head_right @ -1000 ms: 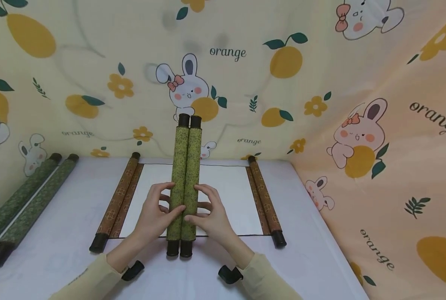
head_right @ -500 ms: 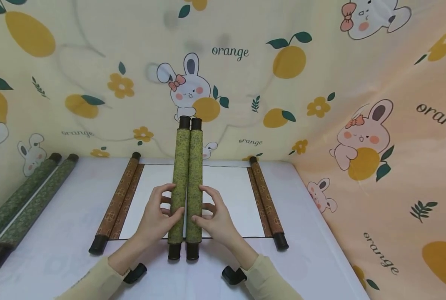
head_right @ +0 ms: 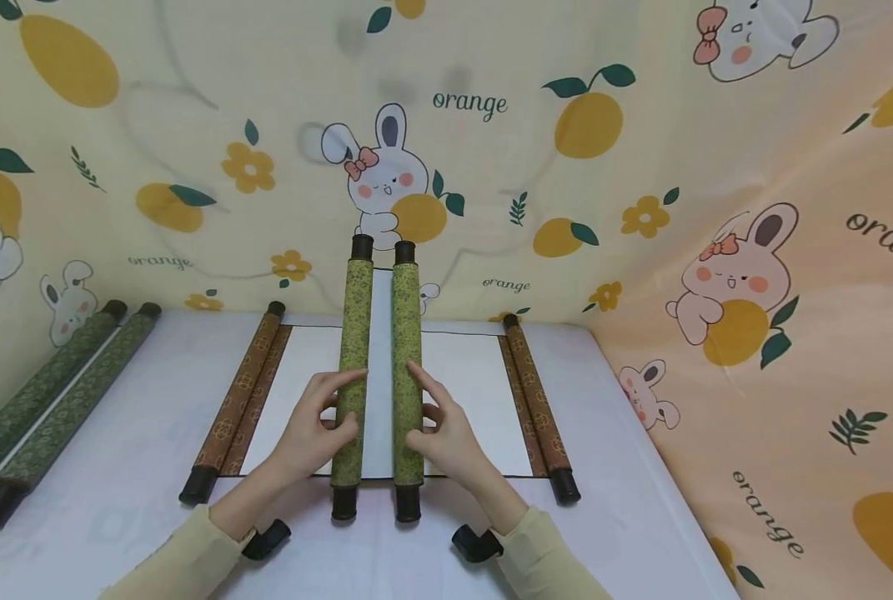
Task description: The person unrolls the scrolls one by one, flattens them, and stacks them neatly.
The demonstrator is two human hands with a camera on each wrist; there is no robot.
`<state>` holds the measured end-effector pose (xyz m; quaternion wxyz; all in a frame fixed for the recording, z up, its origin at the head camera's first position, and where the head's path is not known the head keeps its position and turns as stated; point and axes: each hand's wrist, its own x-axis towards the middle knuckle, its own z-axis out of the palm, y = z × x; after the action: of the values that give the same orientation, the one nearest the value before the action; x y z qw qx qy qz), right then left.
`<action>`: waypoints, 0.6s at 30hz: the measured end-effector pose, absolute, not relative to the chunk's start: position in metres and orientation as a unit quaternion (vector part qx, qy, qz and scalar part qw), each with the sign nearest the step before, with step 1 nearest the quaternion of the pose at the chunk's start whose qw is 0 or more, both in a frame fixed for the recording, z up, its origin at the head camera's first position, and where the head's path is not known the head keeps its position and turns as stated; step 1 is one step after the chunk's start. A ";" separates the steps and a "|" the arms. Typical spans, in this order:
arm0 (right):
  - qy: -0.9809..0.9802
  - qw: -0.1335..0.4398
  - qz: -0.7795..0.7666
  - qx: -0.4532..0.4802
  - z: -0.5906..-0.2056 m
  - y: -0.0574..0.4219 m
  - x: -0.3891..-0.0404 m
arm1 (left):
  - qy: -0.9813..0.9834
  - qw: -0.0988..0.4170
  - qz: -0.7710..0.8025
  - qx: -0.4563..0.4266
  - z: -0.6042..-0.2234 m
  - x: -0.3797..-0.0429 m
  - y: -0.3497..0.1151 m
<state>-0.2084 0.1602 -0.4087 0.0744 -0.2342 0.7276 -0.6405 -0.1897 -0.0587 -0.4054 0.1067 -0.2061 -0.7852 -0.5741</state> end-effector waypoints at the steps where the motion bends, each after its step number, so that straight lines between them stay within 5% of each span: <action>1: 0.729 0.075 -0.639 -0.232 -0.408 0.160 -0.208 | -0.786 0.101 -0.574 -0.204 -0.403 -0.189 -0.059; 18: 0.755 0.056 -0.621 -0.203 -0.420 0.155 -0.211 | -0.783 0.084 -0.578 -0.212 -0.399 -0.186 -0.057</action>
<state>-0.2108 0.1546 -0.4199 0.0556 -0.2031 0.7554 -0.6206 -0.1864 -0.0568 -0.3994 0.0839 -0.2121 -0.7833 -0.5783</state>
